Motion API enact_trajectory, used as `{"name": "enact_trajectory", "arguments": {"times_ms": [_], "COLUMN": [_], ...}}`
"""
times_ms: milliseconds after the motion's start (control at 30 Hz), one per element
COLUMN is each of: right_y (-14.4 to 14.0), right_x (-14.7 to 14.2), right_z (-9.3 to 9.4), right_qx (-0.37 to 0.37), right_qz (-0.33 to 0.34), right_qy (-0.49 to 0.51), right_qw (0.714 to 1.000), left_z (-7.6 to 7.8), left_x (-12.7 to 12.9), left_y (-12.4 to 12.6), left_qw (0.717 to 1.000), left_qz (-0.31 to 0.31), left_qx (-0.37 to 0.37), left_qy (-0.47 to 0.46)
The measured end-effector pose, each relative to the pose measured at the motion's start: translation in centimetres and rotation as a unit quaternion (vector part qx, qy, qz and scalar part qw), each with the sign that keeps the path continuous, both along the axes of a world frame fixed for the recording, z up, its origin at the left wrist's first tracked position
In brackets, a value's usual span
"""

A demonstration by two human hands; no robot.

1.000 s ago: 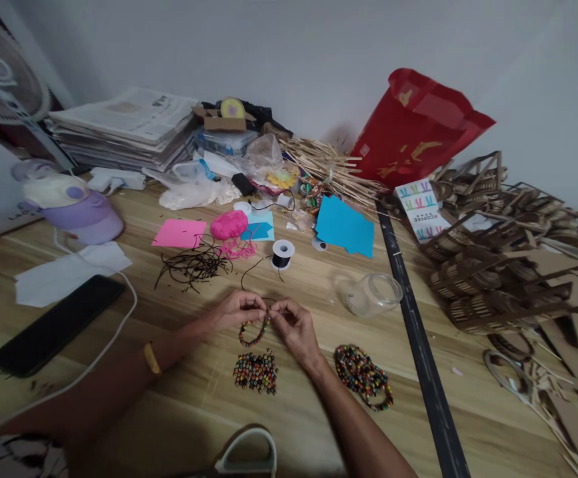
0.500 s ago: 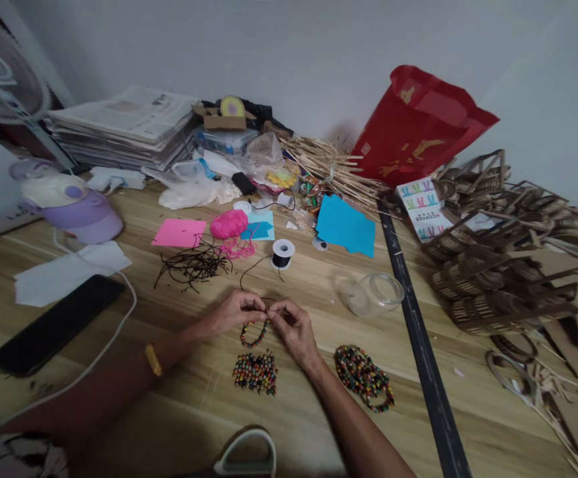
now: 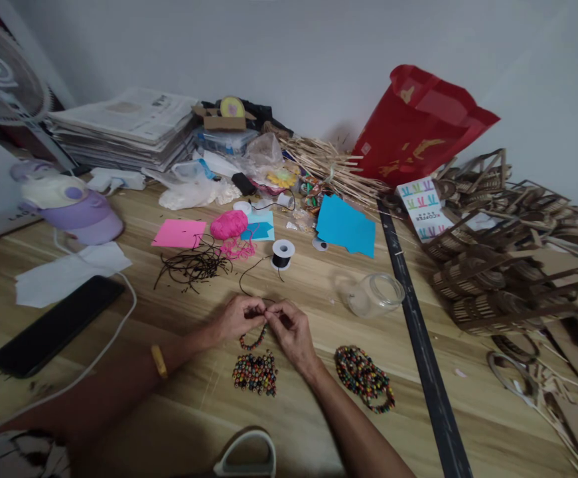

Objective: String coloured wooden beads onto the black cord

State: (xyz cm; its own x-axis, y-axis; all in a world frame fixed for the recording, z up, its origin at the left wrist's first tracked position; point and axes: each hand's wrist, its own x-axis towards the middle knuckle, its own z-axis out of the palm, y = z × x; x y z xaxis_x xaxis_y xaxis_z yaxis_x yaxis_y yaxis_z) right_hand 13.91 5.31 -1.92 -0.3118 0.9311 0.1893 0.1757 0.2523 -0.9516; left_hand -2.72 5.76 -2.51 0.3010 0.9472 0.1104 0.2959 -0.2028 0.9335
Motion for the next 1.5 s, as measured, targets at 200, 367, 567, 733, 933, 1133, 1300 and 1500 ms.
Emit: {"name": "enact_trajectory", "arguments": {"times_ms": [200, 367, 567, 733, 933, 1133, 1300, 1500], "right_y": [0.0, 0.0, -0.1, -0.1, -0.1, -0.1, 0.0, 0.0], "right_x": [0.1, 0.0, -0.2, -0.2, -0.2, -0.1, 0.0, 0.0], "right_z": [0.0, 0.0, -0.1, -0.3, -0.8, -1.0, -1.1, -0.8], "right_qx": [0.027, -0.025, -0.04, -0.052, -0.045, -0.02, 0.018, 0.042], "right_qz": [0.007, 0.003, 0.023, 0.024, 0.015, -0.006, -0.021, -0.023], "right_qy": [-0.018, 0.028, 0.043, 0.049, 0.023, -0.003, -0.039, -0.055], "right_qw": [0.999, 0.999, 0.998, 0.997, 0.999, 1.0, 0.999, 0.997], "left_z": [-0.2, 0.2, 0.9, 0.9, 1.0, 0.8, 0.7, 0.5], "left_x": [-0.1, -0.6, -0.8, -0.7, -0.7, -0.7, -0.7, -0.7], "left_y": [0.0, 0.5, 0.8, 0.8, 0.7, 0.8, 0.8, 1.0], "left_qw": [1.0, 0.997, 0.987, 0.982, 0.981, 0.985, 0.986, 0.984], "left_qz": [-0.003, -0.028, -0.024, -0.019, -0.003, -0.008, -0.004, 0.003], "left_qx": [-0.001, -0.054, -0.101, -0.126, -0.136, -0.112, -0.119, -0.132], "left_qy": [0.009, -0.05, -0.122, -0.139, -0.141, -0.129, -0.12, -0.122]}}
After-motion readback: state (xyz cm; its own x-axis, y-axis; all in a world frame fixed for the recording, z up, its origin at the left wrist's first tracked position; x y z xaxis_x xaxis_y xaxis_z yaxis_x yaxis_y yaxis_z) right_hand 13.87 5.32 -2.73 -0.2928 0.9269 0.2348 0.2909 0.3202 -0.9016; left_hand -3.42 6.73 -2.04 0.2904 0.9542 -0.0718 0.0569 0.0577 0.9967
